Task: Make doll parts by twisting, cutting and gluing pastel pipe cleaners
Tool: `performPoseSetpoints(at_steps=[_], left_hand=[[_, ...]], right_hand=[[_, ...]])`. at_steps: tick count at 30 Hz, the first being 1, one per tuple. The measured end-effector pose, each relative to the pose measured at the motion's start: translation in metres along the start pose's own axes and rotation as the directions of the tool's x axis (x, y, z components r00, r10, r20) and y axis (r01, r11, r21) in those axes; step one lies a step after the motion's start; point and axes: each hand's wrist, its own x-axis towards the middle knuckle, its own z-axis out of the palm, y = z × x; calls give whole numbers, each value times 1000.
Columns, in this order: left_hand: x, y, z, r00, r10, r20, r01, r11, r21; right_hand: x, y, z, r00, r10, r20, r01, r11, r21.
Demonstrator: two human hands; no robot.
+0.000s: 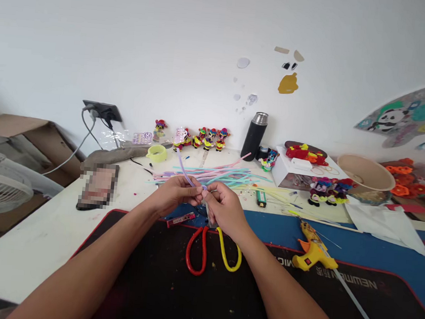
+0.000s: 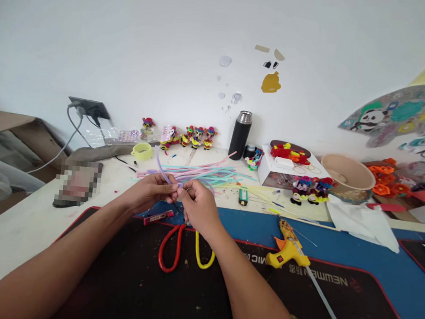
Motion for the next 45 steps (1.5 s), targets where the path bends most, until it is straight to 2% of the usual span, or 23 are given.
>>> performPoseSetpoints(at_steps=[6, 12, 19, 27, 35, 41, 45], left_hand=[[-1, 6, -6, 999, -33, 28, 32, 999, 21], [-4, 12, -8, 998, -52, 47, 38, 965, 259], [-7, 16, -6, 997, -60, 54, 36, 931, 362], [-3, 3, 0, 997, -59, 57, 38, 948, 317], [-6, 12, -5, 997, -59, 42, 45, 956, 289], [-6, 14, -7, 999, -26, 44, 13, 961, 277], [-7, 16, -8, 999, 20, 27, -28, 936, 351]], right_hand=[[1, 3, 0, 1000, 12, -2, -12, 1000, 7], [1, 4, 0, 1000, 6, 10, -7, 1000, 26], [1, 7, 1, 1000, 19, 9, -19, 1000, 4], [2, 11, 2, 1000, 21, -8, -21, 1000, -15], [1, 10, 1, 998, -3, -62, 0, 999, -40], [1, 8, 1, 999, -4, -47, 1, 999, -47], [1, 10, 1, 1000, -4, -22, 2, 998, -61]])
